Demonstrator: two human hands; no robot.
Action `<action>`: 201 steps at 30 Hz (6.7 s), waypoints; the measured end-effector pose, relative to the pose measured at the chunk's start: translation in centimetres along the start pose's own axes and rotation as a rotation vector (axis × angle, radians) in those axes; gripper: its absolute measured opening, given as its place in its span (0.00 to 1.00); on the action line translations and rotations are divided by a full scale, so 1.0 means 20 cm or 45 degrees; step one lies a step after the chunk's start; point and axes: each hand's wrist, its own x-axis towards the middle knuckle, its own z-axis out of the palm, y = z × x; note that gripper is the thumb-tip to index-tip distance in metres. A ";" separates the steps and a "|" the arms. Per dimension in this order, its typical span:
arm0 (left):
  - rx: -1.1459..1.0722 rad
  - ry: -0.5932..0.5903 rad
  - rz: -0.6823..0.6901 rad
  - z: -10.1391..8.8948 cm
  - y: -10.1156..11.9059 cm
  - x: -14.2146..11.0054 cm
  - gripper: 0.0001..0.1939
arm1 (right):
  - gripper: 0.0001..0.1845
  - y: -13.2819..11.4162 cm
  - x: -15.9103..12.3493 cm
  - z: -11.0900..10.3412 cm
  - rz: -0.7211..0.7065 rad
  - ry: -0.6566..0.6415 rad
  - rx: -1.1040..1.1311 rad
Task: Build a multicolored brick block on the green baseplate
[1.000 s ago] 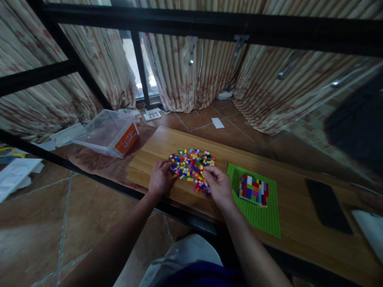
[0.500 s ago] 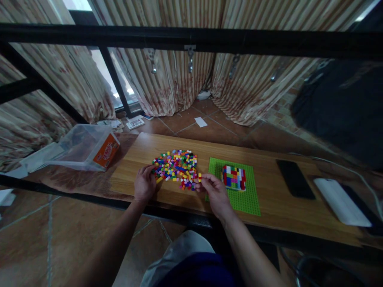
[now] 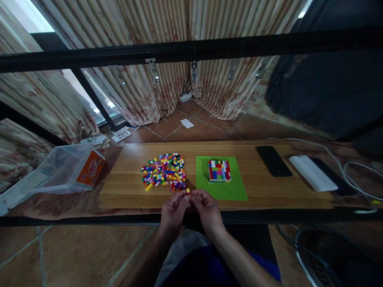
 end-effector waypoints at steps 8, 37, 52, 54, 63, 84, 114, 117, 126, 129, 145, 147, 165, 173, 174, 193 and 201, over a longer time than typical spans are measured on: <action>0.039 -0.213 -0.079 0.11 0.07 -0.06 0.17 | 0.13 -0.08 -0.09 -0.16 -0.295 0.066 -0.548; 0.205 -0.684 -0.345 0.37 0.01 -0.25 0.13 | 0.11 -0.25 -0.03 -0.56 -0.557 0.225 -0.843; 0.127 -0.985 -0.612 0.38 -0.16 -0.31 0.13 | 0.11 -0.38 0.45 -0.67 -0.663 0.116 -1.190; 0.088 -0.989 -0.603 0.39 -0.16 -0.31 0.12 | 0.09 -0.39 0.47 -0.68 -0.653 0.071 -1.240; -0.039 -0.985 -0.625 0.39 -0.18 -0.31 0.13 | 0.05 -0.48 0.55 -0.68 -0.599 -0.030 -1.487; -0.012 -1.024 -0.535 0.38 -0.17 -0.30 0.12 | 0.06 -0.45 0.55 -0.66 -0.299 0.179 -1.099; -0.205 -0.638 -0.422 0.36 -0.17 -0.29 0.17 | 0.17 -0.36 0.21 -0.61 -0.476 0.301 -1.138; -0.143 -0.589 -0.357 0.34 -0.11 -0.26 0.18 | 0.20 -0.29 0.02 -0.59 -0.228 0.048 -1.055; -0.071 -0.507 -0.240 0.34 0.01 -0.26 0.14 | 0.16 -0.25 -0.19 -0.53 -0.178 -0.208 -1.134; -0.017 -0.504 -0.206 0.33 0.02 -0.26 0.13 | 0.14 -0.24 -0.19 -0.52 -0.209 -0.192 -1.080; -0.089 -0.213 -0.312 0.33 -0.07 -0.24 0.07 | 0.14 -0.14 -0.14 -0.42 -0.436 -0.194 -1.182; -0.085 -0.158 -0.319 0.30 -0.07 -0.21 0.07 | 0.14 -0.13 -0.10 -0.37 -0.471 -0.235 -1.225; -0.431 0.078 -0.495 0.12 -0.11 -0.17 0.19 | 0.13 -0.01 0.40 -0.08 -0.645 -0.196 -1.499; -0.332 -0.019 -0.333 0.12 -0.07 -0.10 0.15 | 0.14 -0.08 0.15 -0.17 -0.462 -0.365 -1.184; -0.302 -0.043 -0.305 0.12 -0.06 -0.10 0.14 | 0.14 -0.08 0.12 -0.18 -0.451 -0.413 -1.168; -0.400 -0.633 -0.260 0.16 0.00 -0.08 0.20 | 0.10 -0.27 -0.03 -0.39 -0.275 -0.586 -1.138; -0.187 -0.349 -0.290 0.09 0.00 -0.03 0.18 | 0.14 -0.41 0.22 -0.62 -0.668 -0.030 -1.400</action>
